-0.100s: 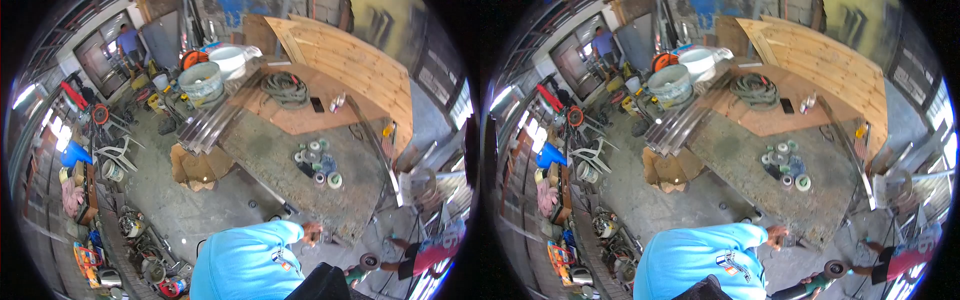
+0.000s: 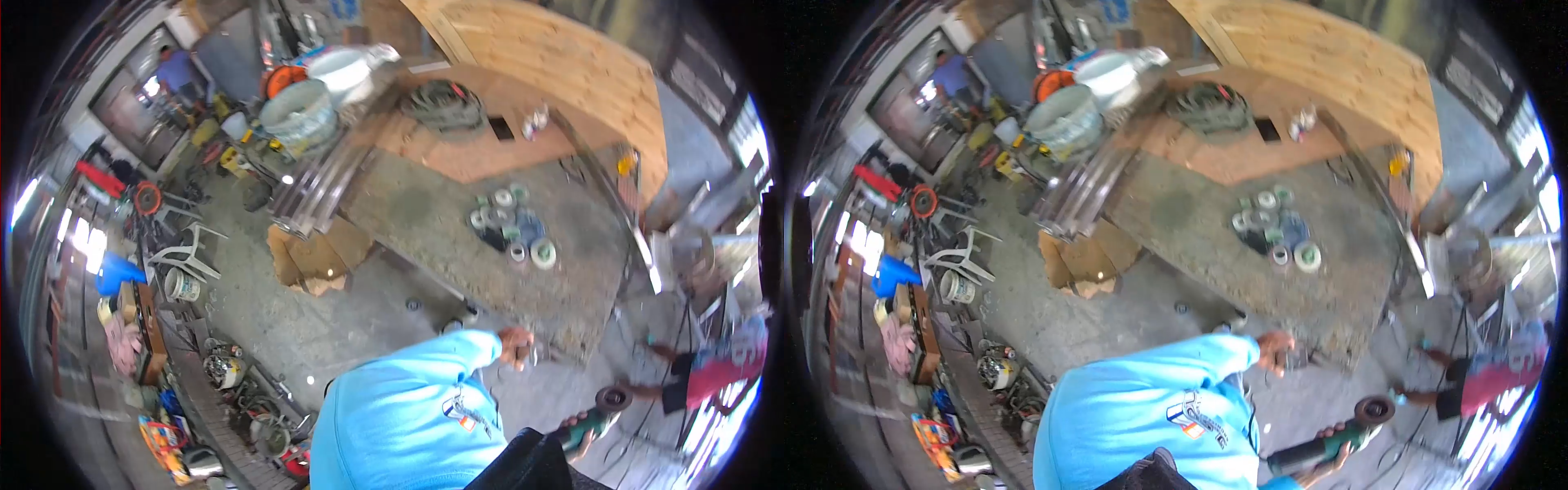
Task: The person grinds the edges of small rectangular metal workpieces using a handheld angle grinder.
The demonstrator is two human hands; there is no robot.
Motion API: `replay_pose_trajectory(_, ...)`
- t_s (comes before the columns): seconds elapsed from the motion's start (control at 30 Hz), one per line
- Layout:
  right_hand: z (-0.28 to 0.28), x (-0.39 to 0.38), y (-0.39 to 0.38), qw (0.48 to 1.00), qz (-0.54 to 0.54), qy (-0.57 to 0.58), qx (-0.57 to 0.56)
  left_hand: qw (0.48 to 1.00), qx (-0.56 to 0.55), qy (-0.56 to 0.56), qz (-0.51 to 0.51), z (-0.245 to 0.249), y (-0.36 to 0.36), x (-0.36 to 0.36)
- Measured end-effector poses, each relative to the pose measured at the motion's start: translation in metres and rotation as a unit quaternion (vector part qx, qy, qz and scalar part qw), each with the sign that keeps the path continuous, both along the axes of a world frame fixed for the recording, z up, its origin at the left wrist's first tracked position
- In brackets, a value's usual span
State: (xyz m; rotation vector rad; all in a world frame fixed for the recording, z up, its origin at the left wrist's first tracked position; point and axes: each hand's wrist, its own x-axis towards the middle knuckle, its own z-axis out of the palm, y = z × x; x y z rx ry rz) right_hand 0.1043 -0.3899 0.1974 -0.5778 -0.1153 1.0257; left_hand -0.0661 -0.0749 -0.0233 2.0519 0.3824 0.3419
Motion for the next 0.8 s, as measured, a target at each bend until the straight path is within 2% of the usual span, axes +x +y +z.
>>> replay_pose_trajectory(0.03, 0.015, 0.002, 0.007, 0.998, -0.036, -0.005, -0.052, 0.997, 0.044, -0.059, 0.007, -0.009, 0.014, 0.021)
replay_pose_trajectory(0.1, 0.042, 0.015, 0.023, 0.974, -0.126, -0.047, -0.181, 0.997, 0.066, -0.042, 0.016, 0.013, 0.045, 0.07)
replay_pose_trajectory(0.13, 0.049, 0.007, 0.019, 0.944, -0.174, -0.068, -0.272, 0.999, 0.04, -0.035, -0.007, 0.028, 0.051, 0.071)
replay_pose_trajectory(0.17, 0.056, -0.006, 0.023, 0.926, -0.193, -0.093, -0.312, 0.997, 0.075, -0.034, -0.006, 0.014, 0.055, 0.076)
replay_pose_trajectory(0.2, 0.063, -0.012, 0.03, 0.904, -0.211, -0.123, -0.352, 0.995, 0.093, 0.038, -0.012, 0.041, 0.065, 0.079)
replay_pose_trajectory(0.23, 0.066, -0.016, 0.035, 0.888, -0.22, -0.162, -0.37, 0.987, 0.157, -0.019, 0.037, 0.052, 0.07, 0.088)
replay_pose_trajectory(0.27, 0.068, -0.016, 0.038, 0.868, -0.227, -0.202, -0.392, 0.966, 0.257, -0.026, 0.032, 0.07, 0.073, 0.088)
replay_pose_trajectory(0.3, 0.073, -0.019, 0.044, 0.845, -0.258, -0.213, -0.417, 0.964, 0.264, -0.026, 0.013, 0.078, 0.071, 0.093)
replay_pose_trajectory(0.33, 0.074, -0.019, 0.046, 0.845, -0.248, -0.224, -0.416, 0.945, 0.262, 0.185, -0.056, 0.072, 0.069, 0.117)
replay_pose_trajectory(0.37, 0.065, -0.018, 0.043, 0.833, -0.244, -0.238, -0.437, 0.955, 0.293, 0.05, -0.01, 0.032, 0.062, 0.114)
replay_pose_trajectory(0.43, 0.047, -0.012, 0.042, 0.811, -0.222, -0.277, -0.465, 0.988, 0.13, -0.076, 0.045, -0.048, 0.055, 0.121)
replay_pose_trajectory(0.53, 0.036, -0.018, 0.056, 0.781, -0.172, -0.339, -0.496, 0.991, 0.127, -0.031, 0.004, -0.039, 0.059, 0.115)
replay_pose_trajectory(0.6, 0.043, -0.014, 0.067, 0.782, -0.154, -0.335, -0.502, 0.964, 0.243, 0.103, -0.04, -0.015, 0.061, 0.123)
replay_pose_trajectory(0.63, 0.044, -0.014, 0.073, 0.788, -0.128, -0.342, -0.496, 0.964, 0.239, 0.107, -0.052, -0.008, 0.059, 0.127)
replay_pose_trajectory(0.7, 0.04, -0.013, 0.084, 0.787, -0.105, -0.356, -0.493, 0.932, 0.28, 0.205, -0.103, 0.0, 0.061, 0.128)
replay_pose_trajectory(0.8, 0.04, -0.016, 0.103, 0.786, -0.046, -0.404, -0.465, 0.941, 0.286, 0.151, -0.095, -0.009, 0.064, 0.119)
